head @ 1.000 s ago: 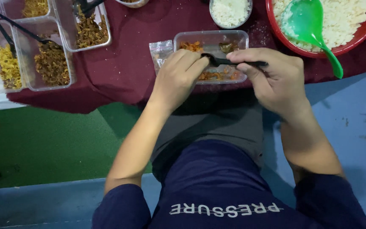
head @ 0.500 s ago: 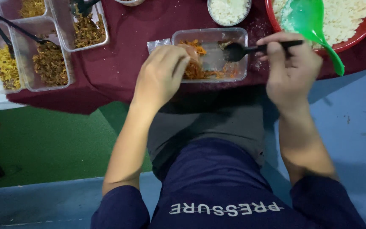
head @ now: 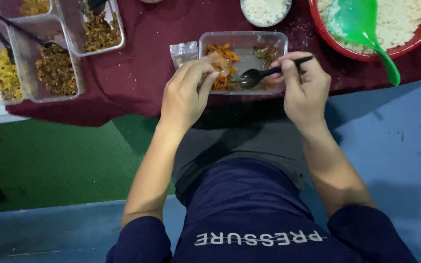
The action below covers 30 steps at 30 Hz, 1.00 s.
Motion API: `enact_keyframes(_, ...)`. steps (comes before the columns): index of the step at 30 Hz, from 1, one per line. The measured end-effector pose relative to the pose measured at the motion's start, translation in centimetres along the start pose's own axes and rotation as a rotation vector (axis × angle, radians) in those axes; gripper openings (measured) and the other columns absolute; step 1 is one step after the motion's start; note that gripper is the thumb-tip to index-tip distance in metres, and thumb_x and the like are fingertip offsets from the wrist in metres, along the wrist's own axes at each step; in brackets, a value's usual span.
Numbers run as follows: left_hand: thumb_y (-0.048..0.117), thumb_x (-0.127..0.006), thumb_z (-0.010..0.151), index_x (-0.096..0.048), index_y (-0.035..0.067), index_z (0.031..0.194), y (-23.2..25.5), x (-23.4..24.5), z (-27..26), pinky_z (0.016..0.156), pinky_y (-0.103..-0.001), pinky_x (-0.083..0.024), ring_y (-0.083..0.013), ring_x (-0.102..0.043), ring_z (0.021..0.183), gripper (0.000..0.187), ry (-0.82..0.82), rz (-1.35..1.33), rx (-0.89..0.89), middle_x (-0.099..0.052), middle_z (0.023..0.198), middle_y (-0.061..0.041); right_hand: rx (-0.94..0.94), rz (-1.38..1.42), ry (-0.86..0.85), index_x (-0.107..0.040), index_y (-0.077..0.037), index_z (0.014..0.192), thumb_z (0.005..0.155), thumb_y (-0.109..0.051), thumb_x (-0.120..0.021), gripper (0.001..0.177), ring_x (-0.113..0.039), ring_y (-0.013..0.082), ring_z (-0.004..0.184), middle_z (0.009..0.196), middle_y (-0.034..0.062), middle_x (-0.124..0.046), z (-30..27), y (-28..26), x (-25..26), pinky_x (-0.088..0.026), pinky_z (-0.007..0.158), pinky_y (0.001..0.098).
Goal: Portioning rice and toppings into containers and wrapping a rice ball for a meal box.
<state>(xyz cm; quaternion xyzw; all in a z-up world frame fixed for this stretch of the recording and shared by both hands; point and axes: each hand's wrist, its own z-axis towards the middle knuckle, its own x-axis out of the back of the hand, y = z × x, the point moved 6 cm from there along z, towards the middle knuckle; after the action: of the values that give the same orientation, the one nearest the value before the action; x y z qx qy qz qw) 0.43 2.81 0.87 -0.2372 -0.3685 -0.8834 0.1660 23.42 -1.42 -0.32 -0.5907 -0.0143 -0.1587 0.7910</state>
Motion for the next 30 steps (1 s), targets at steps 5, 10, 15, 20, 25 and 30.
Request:
enact_keyframes(5,0.013,-0.074,0.098,-0.069,0.011,0.097,0.2,-0.1,0.0,0.073,-0.042,-0.061,-0.0332,-0.072,0.084,0.005,0.008,-0.009,-0.01,-0.068,0.089,-0.008,-0.023,-0.007,-0.011,-0.062,0.016,0.109,0.113,0.002,-0.051,0.019,-0.074,0.0298,0.082,0.099,0.0305,-0.072,-0.3,0.0,-1.3,-0.064,0.072,0.0362)
enact_keyframes(10,0.015,-0.073,0.099,-0.069,0.012,0.098,0.3,0.1,0.2,0.069,-0.04,-0.061,-0.0325,-0.072,0.082,0.005,0.014,-0.028,0.015,-0.068,0.088,-0.007,-0.277,0.222,-0.002,-0.063,0.011,0.11,0.109,0.003,-0.05,0.016,-0.076,0.0203,0.09,0.105,0.0241,-0.073,-0.5,0.8,-2.4,-0.067,0.08,0.0274)
enact_keyframes(15,0.015,-0.075,0.098,-0.07,0.012,0.097,-0.3,0.8,0.0,0.071,-0.039,-0.061,-0.0304,-0.071,0.08,0.006,0.032,0.016,-0.006,-0.068,0.088,-0.006,-0.303,0.279,0.077,-0.061,0.009,0.112,0.109,0.0,-0.049,0.015,-0.077,0.0201,0.087,0.104,0.0243,-0.073,-0.5,2.6,-0.9,-0.067,0.078,0.0237)
enact_keyframes(20,0.012,-0.074,0.099,-0.07,0.01,0.098,-0.1,1.1,0.5,0.075,-0.04,-0.06,-0.0324,-0.071,0.082,0.005,0.054,-0.007,-0.05,-0.067,0.088,-0.008,-0.341,0.387,0.163,-0.059,0.006,0.113,0.11,-0.003,-0.047,0.016,-0.078,0.0191,0.086,0.103,0.0227,-0.073,-0.4,4.1,0.7,-0.067,0.076,0.0212)
enact_keyframes(25,-0.001,-0.07,0.101,-0.063,-0.001,0.1,1.1,1.2,1.7,0.089,-0.041,-0.05,-0.033,-0.063,0.094,0.007,-0.164,-0.043,-0.093,-0.067,0.103,-0.015,-0.377,0.411,0.24,-0.06,-0.004,0.11,0.107,-0.019,-0.061,0.015,-0.074,0.0207,0.082,0.105,0.0196,-0.074,-0.1,2.9,2.8,-0.062,0.074,0.0236)
enact_keyframes(30,-0.003,-0.067,0.101,-0.063,-0.001,0.099,1.6,0.5,2.7,0.084,-0.042,-0.051,-0.0334,-0.058,0.09,0.004,-0.191,0.053,-0.228,-0.065,0.1,-0.014,-0.224,0.395,0.223,-0.058,-0.005,0.111,0.108,-0.027,-0.062,0.022,-0.073,0.0229,0.083,0.107,0.0187,-0.071,1.1,-1.2,3.3,-0.061,0.074,0.0248)
